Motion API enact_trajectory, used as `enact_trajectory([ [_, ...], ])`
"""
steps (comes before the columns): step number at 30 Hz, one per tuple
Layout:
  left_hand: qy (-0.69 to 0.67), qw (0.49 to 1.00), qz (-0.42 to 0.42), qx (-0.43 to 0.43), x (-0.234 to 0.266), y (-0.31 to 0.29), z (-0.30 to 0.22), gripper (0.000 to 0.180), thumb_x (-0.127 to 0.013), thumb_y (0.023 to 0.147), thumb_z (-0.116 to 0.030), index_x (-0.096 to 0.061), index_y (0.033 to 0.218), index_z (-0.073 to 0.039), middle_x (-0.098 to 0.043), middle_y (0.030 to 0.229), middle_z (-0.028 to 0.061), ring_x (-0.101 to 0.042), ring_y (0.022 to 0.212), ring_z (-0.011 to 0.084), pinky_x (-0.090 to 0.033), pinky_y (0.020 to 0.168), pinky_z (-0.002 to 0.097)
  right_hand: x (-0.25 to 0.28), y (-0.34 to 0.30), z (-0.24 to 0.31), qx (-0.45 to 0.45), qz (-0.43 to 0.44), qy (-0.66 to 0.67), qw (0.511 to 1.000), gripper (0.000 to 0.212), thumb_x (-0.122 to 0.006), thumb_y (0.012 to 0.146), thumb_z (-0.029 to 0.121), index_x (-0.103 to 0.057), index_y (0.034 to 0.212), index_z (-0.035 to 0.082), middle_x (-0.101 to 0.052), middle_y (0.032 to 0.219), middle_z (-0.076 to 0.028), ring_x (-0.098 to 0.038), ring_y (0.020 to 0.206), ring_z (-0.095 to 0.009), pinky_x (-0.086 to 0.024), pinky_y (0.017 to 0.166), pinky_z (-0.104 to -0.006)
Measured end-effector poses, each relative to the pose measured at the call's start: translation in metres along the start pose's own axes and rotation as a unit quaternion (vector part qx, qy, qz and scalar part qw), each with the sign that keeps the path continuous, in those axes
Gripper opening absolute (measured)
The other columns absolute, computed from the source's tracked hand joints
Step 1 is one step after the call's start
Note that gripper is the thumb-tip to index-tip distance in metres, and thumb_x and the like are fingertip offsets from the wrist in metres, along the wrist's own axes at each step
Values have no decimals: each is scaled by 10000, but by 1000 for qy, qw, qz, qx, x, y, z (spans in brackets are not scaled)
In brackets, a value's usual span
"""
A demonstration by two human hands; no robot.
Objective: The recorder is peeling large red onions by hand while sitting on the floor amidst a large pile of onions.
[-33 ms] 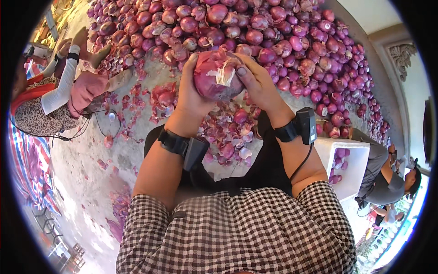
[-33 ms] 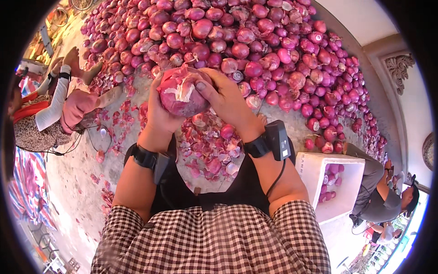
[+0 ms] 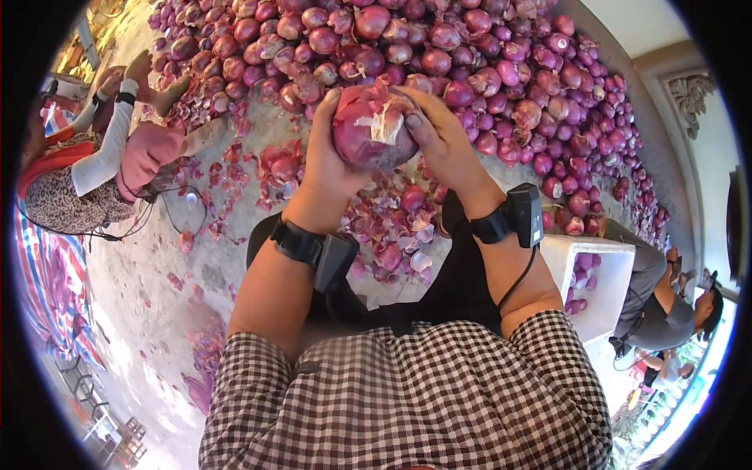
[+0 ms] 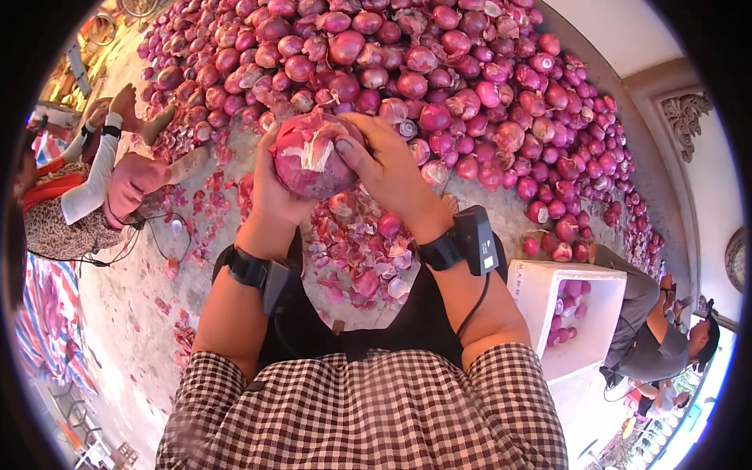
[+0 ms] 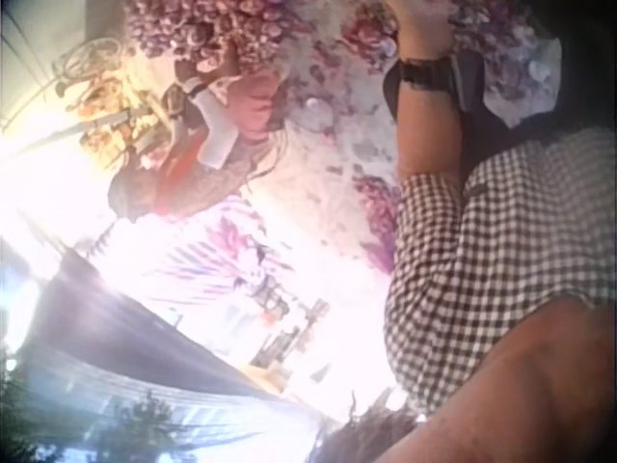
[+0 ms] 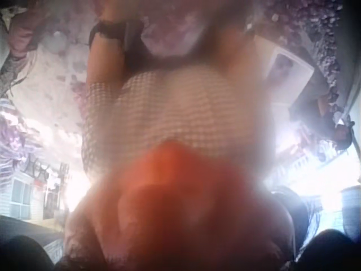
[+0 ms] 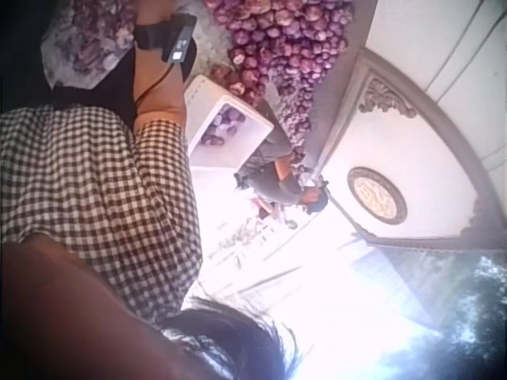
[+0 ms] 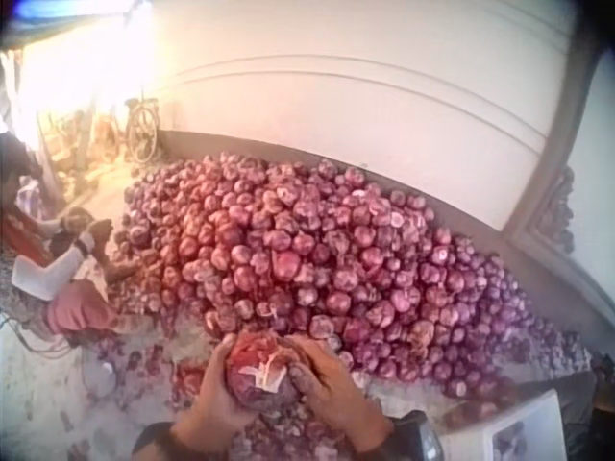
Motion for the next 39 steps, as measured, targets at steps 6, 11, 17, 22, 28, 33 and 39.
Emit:
enact_trajectory([
  [6, 34, 998, -40, 23, 13, 3, 4, 501, -478, 915, -474, -543, 1207, -72, -607, 1174, 125, -595, 1068, 289, -474, 947, 458, -10, -2, 15, 60, -9, -95, 994, 656, -723, 766, 318, -474, 1282, -2, -523, 1222, -205, -495, 1145, -347, -380, 992, -389],
  [11, 93, 991, -93, 16, 10, 9, 9, 505, -519, 894, -493, -553, 1178, -78, -635, 1108, 123, -627, 1001, 274, -497, 917, 448, -7, -3, 7, 3, -22, 19, 1000, 581, -690, 820, 267, -482, 1288, -7, -546, 1218, -183, -535, 1120, -283, -402, 968, -364],
  [17, 113, 991, -64, 14, 2, 3, 15, 411, -537, 917, -435, -556, 1145, -94, -640, 1077, 89, -642, 957, 227, -520, 875, 417, -10, -6, -8, -88, -89, 252, 960, 275, -519, 967, 158, -576, 1163, -27, -622, 1101, -93, -568, 1045, -176, -420, 929, -299],
  [22, 70, 996, -53, 35, 9, 11, 24, 366, -505, 946, -391, -544, 1155, -93, -625, 1108, 85, -630, 979, 216, -505, 894, 393, -13, -5, 0, -104, -116, 323, 933, 345, -416, 1008, 251, -607, 1085, -26, -628, 1140, -110, -580, 1063, -202, -419, 978, -326],
  [28, 182, 980, -81, 9, 23, 21, 23, 349, -486, 959, -357, -549, 1127, -58, -626, 1088, 84, -627, 964, 201, -509, 878, 392, 0, -5, -9, -47, -45, 325, 943, 339, -420, 993, 266, -596, 957, -21, -608, 1133, -140, -558, 1077, -221, -390, 992, -344],
  [33, 199, 980, 21, 4, 19, 21, 16, 388, -561, 928, -350, -550, 1160, -39, -608, 1104, 54, -583, 995, 144, -464, 889, 309, 0, -3, -3, -57, -14, 337, 940, 335, -414, 988, 277, -573, 904, -6, -600, 1108, -143, -559, 1053, -214, -409, 958, -342],
  [39, 339, 925, 165, -49, -8, -1, 3, 533, -662, 873, -313, -498, 1262, 12, -558, 1244, 77, -538, 1124, 161, -412, 988, 324, 2, -9, -9, -172, -75, 430, 883, 323, -449, 975, 248, -602, 1021, -32, -625, 1050, -115, -584, 1009, -202, -437, 935, -333],
])
Point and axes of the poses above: each hand's wrist, its own y-axis towards the middle knuckle, its own x-axis out of the back of the hand, z = x × y, the point moved 1 cm from there along y, towards the middle knuckle
